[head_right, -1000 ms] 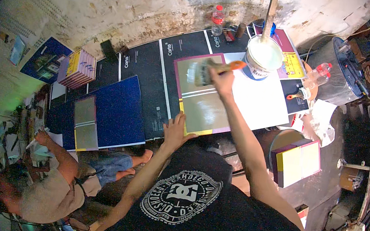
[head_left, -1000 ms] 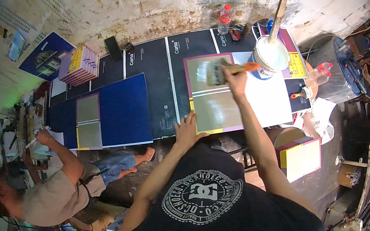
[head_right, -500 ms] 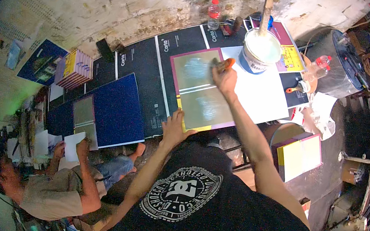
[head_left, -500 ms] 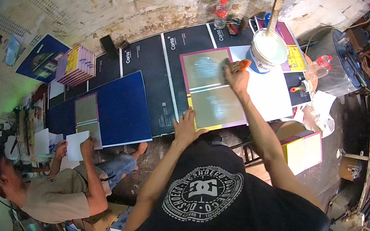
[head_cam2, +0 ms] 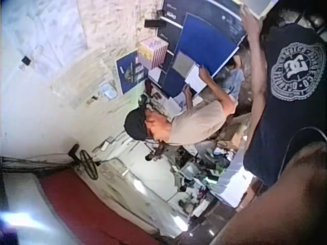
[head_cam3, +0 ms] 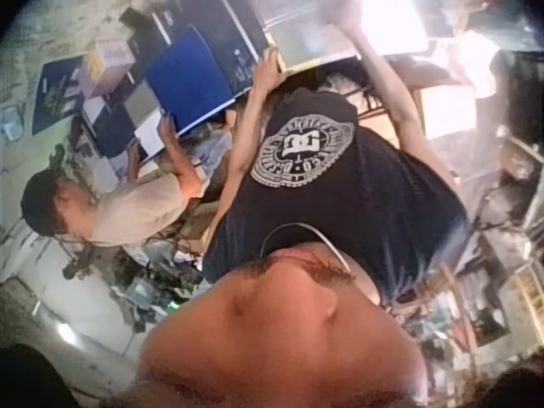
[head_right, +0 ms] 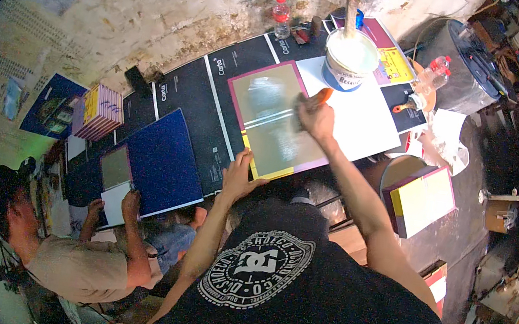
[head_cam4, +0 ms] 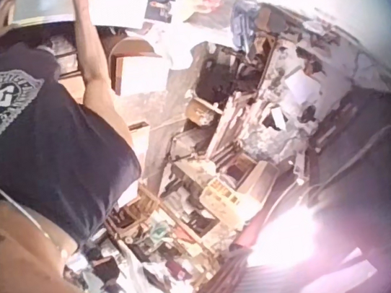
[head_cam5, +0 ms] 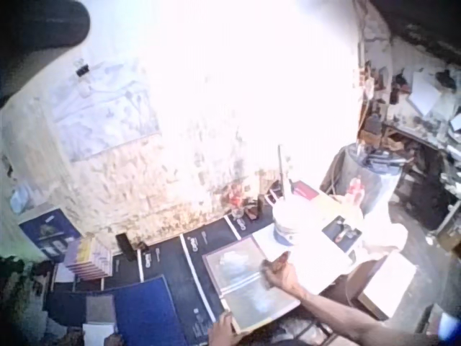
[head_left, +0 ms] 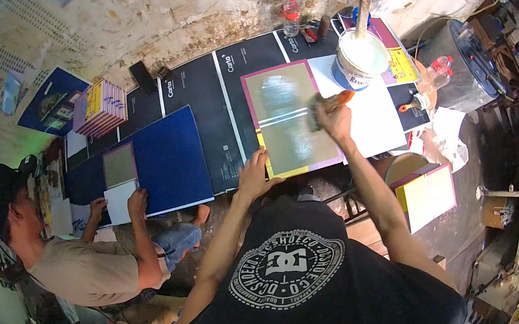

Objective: The person applies adhesive onto book covers using a brush, spreading glue across the cardboard surfaces.

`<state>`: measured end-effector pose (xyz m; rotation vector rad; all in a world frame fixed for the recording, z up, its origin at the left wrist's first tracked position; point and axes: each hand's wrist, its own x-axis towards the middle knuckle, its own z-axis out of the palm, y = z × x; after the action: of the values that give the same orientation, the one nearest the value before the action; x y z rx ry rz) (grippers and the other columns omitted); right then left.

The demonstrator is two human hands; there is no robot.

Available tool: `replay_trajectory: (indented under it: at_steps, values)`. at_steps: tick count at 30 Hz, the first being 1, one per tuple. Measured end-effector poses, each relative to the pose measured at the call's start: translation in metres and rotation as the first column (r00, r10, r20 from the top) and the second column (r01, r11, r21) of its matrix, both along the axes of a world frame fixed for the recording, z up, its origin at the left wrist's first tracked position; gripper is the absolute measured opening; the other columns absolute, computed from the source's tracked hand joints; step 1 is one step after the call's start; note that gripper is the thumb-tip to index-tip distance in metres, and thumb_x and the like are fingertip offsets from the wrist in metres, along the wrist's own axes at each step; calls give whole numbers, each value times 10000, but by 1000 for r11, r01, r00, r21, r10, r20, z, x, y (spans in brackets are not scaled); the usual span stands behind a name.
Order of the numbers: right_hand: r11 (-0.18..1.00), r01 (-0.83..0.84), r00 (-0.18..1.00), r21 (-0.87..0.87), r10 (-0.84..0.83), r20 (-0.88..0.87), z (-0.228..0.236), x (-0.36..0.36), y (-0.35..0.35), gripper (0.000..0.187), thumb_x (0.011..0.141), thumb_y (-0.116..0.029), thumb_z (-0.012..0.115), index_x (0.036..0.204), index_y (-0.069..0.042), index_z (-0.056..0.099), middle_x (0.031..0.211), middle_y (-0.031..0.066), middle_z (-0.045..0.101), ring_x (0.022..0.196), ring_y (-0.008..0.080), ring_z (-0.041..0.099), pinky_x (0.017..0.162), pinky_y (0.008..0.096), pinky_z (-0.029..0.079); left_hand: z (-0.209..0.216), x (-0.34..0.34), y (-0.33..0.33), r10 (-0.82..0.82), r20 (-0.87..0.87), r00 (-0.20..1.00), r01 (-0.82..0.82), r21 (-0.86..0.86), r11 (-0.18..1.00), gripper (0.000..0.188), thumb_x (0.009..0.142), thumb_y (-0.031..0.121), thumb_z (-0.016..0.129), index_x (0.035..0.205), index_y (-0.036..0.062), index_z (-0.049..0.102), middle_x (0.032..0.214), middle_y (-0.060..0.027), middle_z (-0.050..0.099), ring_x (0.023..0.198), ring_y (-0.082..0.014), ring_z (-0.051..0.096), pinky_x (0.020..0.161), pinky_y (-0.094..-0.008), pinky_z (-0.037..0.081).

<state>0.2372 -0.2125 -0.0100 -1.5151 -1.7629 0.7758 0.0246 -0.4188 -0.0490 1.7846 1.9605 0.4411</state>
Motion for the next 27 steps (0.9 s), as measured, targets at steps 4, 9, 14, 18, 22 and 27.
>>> replay_trajectory:
  at_steps: [4,9,14,18,22,27]
  values:
    - [996,-85,993,4,84,85,-1,-54,-64,399,800,-372,718,754,18,645,634,216,649,636,383,689,646,487,557,12,-1,0,-31,-39,999,29,-70,997,974,744,571,786,1470,61,385,1543,-102,357,1300,-379,474,934,-639,409]
    - [962,27,999,-271,-38,-36,-12,11,-75,486,861,-461,685,807,21,671,683,210,681,669,335,716,664,461,557,7,-2,0,-47,-89,995,43,-47,998,941,762,573,771,1453,55,397,1536,-116,363,1276,-384,498,904,-619,431]
    - [982,183,945,-41,-164,282,-2,76,-58,283,860,-255,680,807,20,641,632,166,628,593,246,658,602,402,530,10,0,1,-47,-43,998,45,-43,998,937,757,553,785,1446,49,396,1535,-123,355,1269,-378,505,898,-614,438]
    - [993,31,1000,-116,-30,9,11,22,-87,332,859,-309,693,833,18,642,684,215,660,662,369,687,645,441,544,3,1,2,-47,-21,999,46,-29,999,943,744,518,811,1442,46,390,1519,-123,357,1265,-378,508,905,-612,441]
    - [982,-136,959,-129,163,231,6,-17,-111,442,871,-415,667,880,27,681,760,263,681,743,432,698,736,508,554,17,5,6,-40,-45,998,35,-114,993,953,729,509,825,1437,37,397,1499,-116,375,1279,-368,505,928,-594,451]
    - [970,90,946,-225,-13,324,4,75,-75,382,889,-382,647,841,-6,698,723,233,682,731,419,703,725,493,564,18,5,9,-40,-56,998,36,-71,997,933,735,496,826,1415,1,422,1489,-121,389,1280,-376,503,951,-551,465]
